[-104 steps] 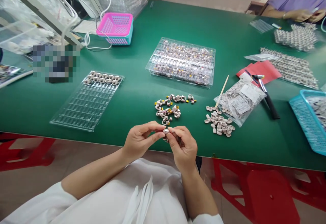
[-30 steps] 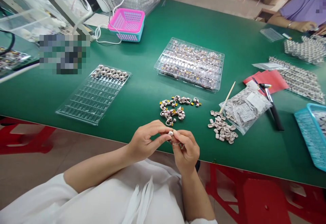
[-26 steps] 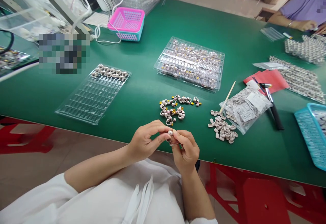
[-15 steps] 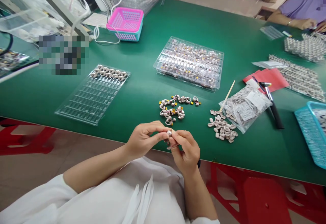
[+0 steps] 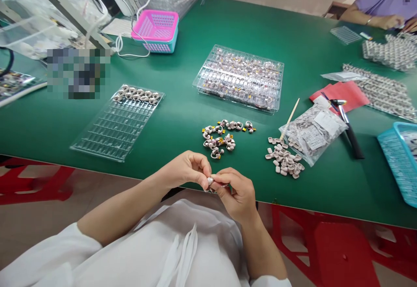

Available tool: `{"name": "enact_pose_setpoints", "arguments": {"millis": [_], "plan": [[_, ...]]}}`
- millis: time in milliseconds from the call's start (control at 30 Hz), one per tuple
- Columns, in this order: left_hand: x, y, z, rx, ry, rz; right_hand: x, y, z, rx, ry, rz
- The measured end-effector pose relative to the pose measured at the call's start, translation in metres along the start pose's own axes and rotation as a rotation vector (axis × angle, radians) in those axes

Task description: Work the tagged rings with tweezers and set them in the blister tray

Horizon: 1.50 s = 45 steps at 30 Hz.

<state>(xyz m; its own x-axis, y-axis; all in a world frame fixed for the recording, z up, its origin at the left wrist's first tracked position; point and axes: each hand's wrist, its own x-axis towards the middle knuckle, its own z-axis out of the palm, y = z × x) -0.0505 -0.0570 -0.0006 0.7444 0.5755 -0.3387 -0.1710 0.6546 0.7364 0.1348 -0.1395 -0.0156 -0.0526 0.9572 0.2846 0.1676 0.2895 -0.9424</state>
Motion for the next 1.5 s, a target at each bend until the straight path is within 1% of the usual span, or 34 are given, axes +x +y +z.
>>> {"name": "enact_pose_setpoints", "arguments": {"millis": [167, 300, 433, 500, 600, 700, 767, 833, 933, 1033, 1100, 1233, 1300, 1367, 1433, 1500], "plan": [[0.000, -0.001, 0.003, -0.026, 0.003, 0.013, -0.001, 0.001, 0.001, 0.012, 0.012, -0.018], [0.000, 0.001, 0.003, 0.007, 0.007, -0.028, -0.002, -0.001, 0.003, 0.014, 0.017, -0.038], [0.000, 0.002, 0.002, 0.029, 0.014, -0.061, -0.002, -0.001, 0.002, -0.032, 0.008, -0.063], [0.000, 0.003, 0.003, 0.033, 0.017, -0.065, -0.002, 0.000, 0.001, -0.032, -0.007, -0.048], [0.003, 0.005, 0.005, 0.067, 0.031, -0.049, 0.000, -0.001, -0.004, -0.025, -0.037, 0.013], [0.006, 0.009, 0.007, 0.091, 0.026, -0.027, 0.005, -0.004, -0.011, -0.070, -0.022, 0.027], [0.007, 0.012, 0.007, 0.113, 0.004, -0.046, 0.009, -0.007, -0.015, -0.140, 0.009, -0.032], [0.007, 0.014, 0.005, 0.157, -0.044, -0.095, 0.012, -0.009, -0.020, -0.213, 0.012, -0.141], [0.006, 0.017, -0.001, 0.188, -0.157, -0.173, 0.016, -0.009, -0.023, -0.257, -0.047, -0.296], [0.007, 0.020, -0.005, 0.160, -0.261, -0.212, 0.020, -0.010, -0.023, -0.269, -0.092, -0.392], [0.008, 0.021, -0.005, 0.142, -0.310, -0.221, 0.023, -0.011, -0.022, -0.298, -0.105, -0.451], [0.008, 0.022, 0.001, 0.138, -0.348, -0.172, 0.027, -0.015, -0.021, -0.349, -0.122, -0.532], [0.006, 0.023, 0.003, 0.209, -0.347, -0.131, 0.026, -0.014, -0.020, -0.349, -0.118, -0.530], [0.004, 0.025, 0.002, 0.361, -0.341, -0.085, 0.022, -0.013, -0.019, -0.336, -0.106, -0.506], [0.003, 0.028, 0.000, 0.562, -0.317, -0.005, 0.018, -0.011, -0.018, -0.289, -0.102, -0.461], [0.000, 0.032, -0.001, 0.739, -0.295, 0.116, 0.014, -0.009, -0.019, -0.197, -0.076, -0.359]]}}
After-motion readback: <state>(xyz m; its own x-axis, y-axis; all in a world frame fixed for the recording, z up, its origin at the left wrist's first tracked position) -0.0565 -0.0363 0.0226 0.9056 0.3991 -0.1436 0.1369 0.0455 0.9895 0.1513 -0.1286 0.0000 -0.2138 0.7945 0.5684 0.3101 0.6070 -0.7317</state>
